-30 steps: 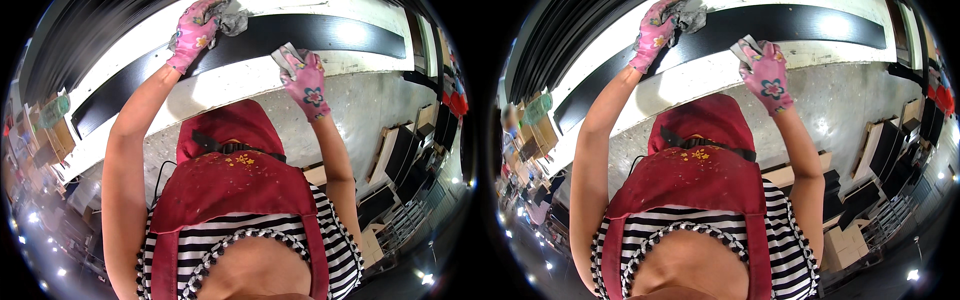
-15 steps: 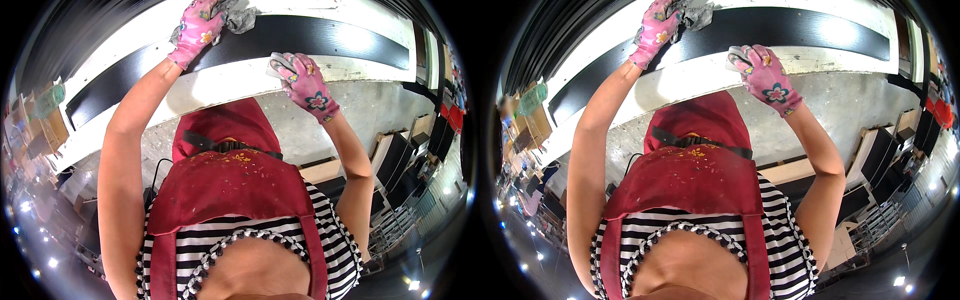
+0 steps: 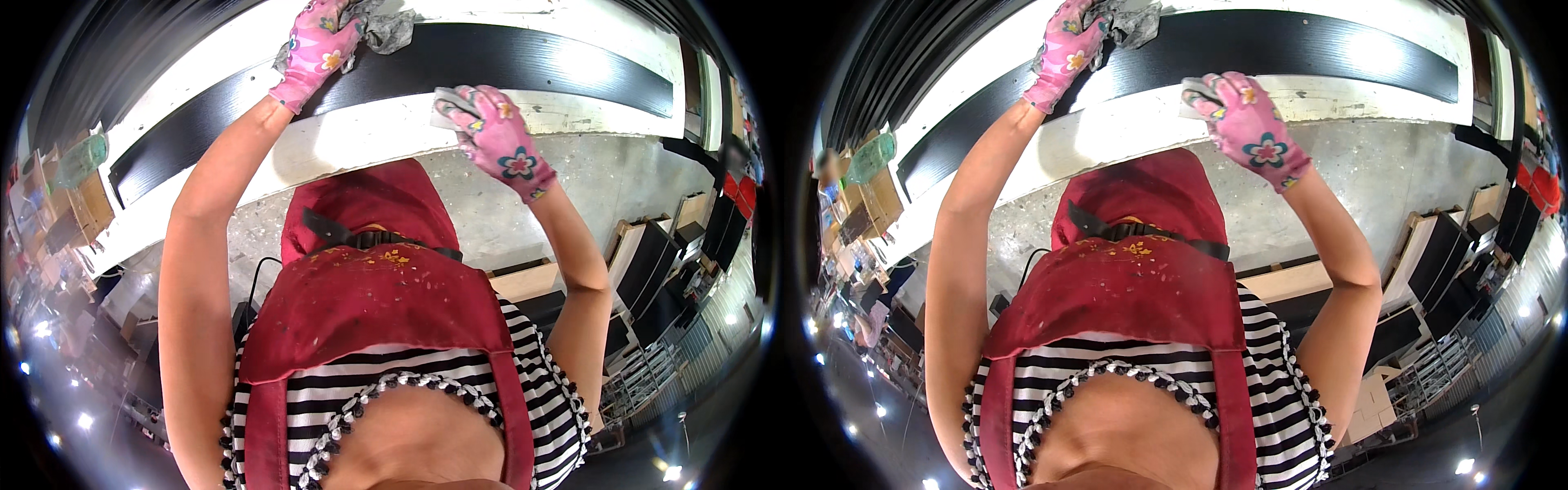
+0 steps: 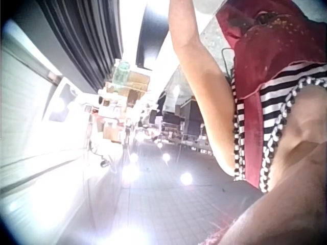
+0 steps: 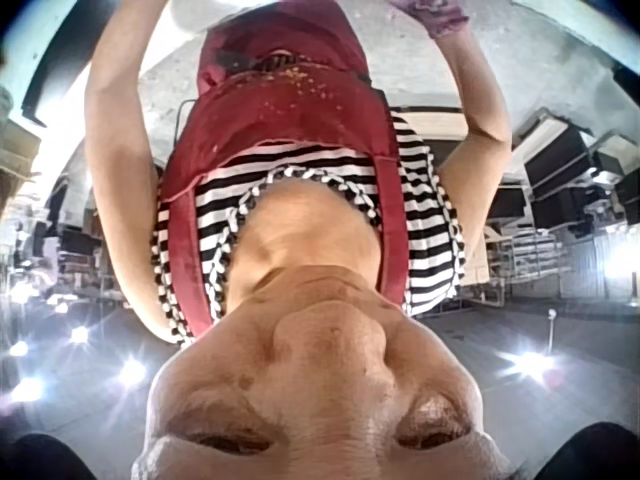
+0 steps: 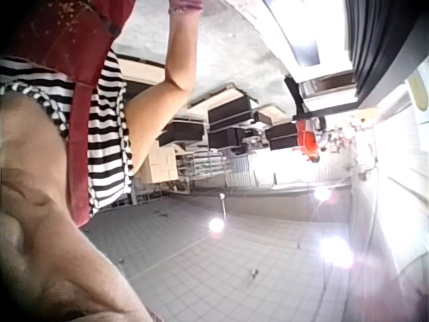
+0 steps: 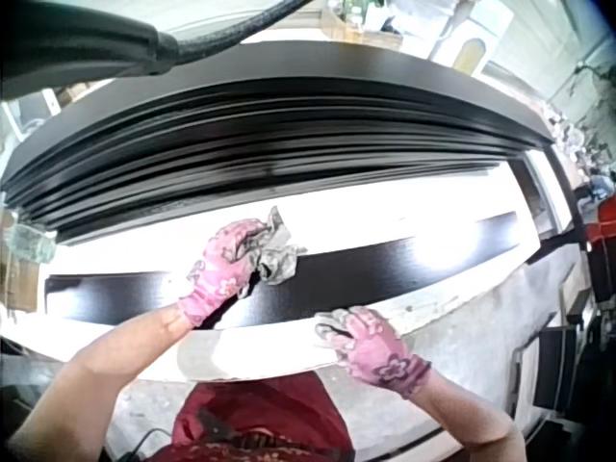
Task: The person wipes the surface of long black planks with a cloth and a small abrasive pad. They handle the planks one at a time, wiping each side and then stacking them on a pile.
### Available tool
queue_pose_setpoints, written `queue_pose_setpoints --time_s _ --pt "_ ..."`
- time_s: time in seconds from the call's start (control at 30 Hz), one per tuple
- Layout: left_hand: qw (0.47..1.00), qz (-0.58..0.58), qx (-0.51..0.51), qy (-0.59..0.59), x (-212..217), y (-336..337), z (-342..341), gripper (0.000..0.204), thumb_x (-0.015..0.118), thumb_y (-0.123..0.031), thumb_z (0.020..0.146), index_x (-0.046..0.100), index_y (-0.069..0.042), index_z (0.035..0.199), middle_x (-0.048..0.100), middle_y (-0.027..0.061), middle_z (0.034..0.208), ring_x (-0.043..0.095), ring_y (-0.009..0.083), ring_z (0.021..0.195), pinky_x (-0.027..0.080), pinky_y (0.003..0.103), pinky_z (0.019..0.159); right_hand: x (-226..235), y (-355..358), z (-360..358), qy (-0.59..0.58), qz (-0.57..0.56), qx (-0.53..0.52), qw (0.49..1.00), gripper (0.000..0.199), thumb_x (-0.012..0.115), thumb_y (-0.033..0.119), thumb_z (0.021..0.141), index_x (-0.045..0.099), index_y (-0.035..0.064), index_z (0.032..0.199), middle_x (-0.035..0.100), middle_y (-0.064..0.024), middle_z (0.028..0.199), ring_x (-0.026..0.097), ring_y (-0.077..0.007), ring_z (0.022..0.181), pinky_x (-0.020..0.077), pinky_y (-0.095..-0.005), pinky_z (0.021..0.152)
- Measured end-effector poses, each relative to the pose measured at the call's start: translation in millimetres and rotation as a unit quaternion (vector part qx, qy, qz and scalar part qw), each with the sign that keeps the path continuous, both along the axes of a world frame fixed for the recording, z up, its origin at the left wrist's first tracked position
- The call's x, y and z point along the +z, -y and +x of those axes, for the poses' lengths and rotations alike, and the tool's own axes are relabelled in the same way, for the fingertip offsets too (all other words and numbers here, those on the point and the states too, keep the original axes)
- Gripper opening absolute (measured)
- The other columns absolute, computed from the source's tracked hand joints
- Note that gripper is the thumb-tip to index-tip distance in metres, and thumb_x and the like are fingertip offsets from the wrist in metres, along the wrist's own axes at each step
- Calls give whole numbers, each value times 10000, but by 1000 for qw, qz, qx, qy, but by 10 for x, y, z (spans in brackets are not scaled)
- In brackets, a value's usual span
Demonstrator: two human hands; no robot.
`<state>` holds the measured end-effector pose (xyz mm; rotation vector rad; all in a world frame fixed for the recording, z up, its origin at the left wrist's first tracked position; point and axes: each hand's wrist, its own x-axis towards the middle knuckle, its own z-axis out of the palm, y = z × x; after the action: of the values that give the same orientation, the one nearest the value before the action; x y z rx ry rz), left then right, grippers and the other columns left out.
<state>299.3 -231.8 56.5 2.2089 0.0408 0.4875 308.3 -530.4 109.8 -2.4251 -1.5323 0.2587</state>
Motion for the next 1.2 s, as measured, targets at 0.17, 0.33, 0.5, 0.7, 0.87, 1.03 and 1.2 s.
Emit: queue_pose_setpoints --time_s 0.17,0.33,0.5,0.7,0.87,1.03,1.2 --pt "1000 4 12 -10 -23 11 -2 354 643 -23 780 649 -41 1134 652 165 1139 614 319 1105 487 373 977 55 -48 8 -24 -23 6 999 493 668 184 793 599 158 1280 541 -117 1286 510 -342 1170 439 -454 998" --pt "999 -22 11 -22 23 20 1 371 633 -12 769 649 -37 1139 650 167 1146 614 316 1106 484 368 981 59 -54 -17 -6 -15 7 1000 479 676 158 720 636 131 1196 546 -145 1265 513 -321 1152 461 -422 966" --pt "999 -34 4 10 -89 -12 -10 368 641 -12 768 654 -33 1135 651 163 1145 612 309 1105 476 362 991 13 127 58 -1 -40 -28 999 440 627 194 854 565 222 1289 558 -116 1271 524 -285 1189 477 -428 918" --pt "1000 -10 2 4 -109 -1 30 345 659 -13 797 648 -19 1142 652 153 1131 609 281 1112 474 354 994 -202 -436 -397 -203 87 15 975 295 498 316 969 514 180 1230 546 -88 1280 545 -213 1067 473 -313 744" --pt "926 -377 14 35 -203 -12 -103 381 567 11 922 525 3 1301 620 117 1196 595 187 1104 481 285 950 -387 -225 -529 -232 125 -57 963 410 549 353 932 533 165 1296 527 -97 1316 527 -240 1081 462 -344 845" --pt "965 -179 192 -3 54 -466 -548 386 572 37 898 586 -36 1277 601 94 1285 590 182 1143 473 299 971 47 264 3 -15 19 -109 994 526 677 154 786 588 155 1305 529 -91 1314 476 -290 1217 433 -408 1008" --pt "934 -318 105 127 121 -1052 -1157 459 574 31 925 457 53 1368 526 169 1372 539 247 1243 448 365 1063 30 157 235 5 13 4 1000 549 679 133 740 597 138 1283 542 -88 1306 504 -294 1182 438 -401 1002"
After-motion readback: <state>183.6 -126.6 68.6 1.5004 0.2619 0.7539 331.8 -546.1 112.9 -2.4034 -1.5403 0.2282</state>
